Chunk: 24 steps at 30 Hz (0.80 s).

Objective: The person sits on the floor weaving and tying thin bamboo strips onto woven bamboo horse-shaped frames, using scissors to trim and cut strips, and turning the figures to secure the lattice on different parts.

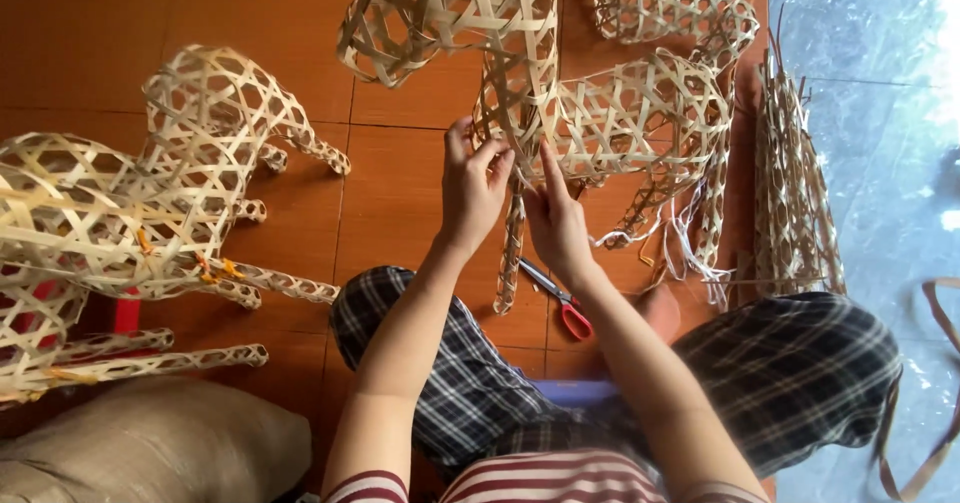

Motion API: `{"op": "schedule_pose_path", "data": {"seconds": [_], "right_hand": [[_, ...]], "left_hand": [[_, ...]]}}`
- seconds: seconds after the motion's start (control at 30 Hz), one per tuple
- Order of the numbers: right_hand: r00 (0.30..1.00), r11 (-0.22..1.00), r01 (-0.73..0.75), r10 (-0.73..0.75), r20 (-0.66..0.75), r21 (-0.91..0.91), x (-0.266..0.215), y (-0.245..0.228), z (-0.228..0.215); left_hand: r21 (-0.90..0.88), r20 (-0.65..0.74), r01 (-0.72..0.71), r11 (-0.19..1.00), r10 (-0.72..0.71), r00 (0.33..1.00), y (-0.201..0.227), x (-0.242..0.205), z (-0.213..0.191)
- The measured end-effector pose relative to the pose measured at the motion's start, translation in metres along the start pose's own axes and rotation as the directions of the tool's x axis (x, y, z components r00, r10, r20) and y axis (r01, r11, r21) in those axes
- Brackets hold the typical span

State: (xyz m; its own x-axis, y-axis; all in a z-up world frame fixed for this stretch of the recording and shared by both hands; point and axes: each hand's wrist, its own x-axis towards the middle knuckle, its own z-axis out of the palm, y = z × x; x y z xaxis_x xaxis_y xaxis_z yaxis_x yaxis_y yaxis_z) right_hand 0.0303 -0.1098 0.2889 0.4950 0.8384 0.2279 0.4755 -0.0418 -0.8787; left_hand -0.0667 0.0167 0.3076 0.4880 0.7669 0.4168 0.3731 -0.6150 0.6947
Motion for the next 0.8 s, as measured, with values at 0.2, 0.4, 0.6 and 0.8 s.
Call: {"op": "schedule_pose_path", "data": {"seconds": [0.2,0.4,0.6,0.8], "right_hand": [[1.0,1.0,0.009,-0.009,-0.008,-0.03,-0.005,0.001,0.007],[0.999,0.992,0.029,-0.026,-0.026,0.119,-0.015,-0.015,-0.006],[0.972,0.834,-0.233,0.188,0.139,0.5,-0.012,-0.035,-0.018],[0.964,0.807,-0.262,0.193,0.182,0.53,-0.016,-0.019,-0.011]], "left_hand": [[-0.015,0.021,0.01,1.0,-0.01,1.0,0.01,0.0,-0.009],[-0.066,0.026,-0.073,0.995,0.075,0.997,0.01,-0.003,-0.003],[0.086,0.024,-0.111,0.99,0.109,0.994,0.0,-0.011,0.016],[0.112,0.042,-0.053,0.992,0.048,0.998,0.01,-0.015,0.022]]}}
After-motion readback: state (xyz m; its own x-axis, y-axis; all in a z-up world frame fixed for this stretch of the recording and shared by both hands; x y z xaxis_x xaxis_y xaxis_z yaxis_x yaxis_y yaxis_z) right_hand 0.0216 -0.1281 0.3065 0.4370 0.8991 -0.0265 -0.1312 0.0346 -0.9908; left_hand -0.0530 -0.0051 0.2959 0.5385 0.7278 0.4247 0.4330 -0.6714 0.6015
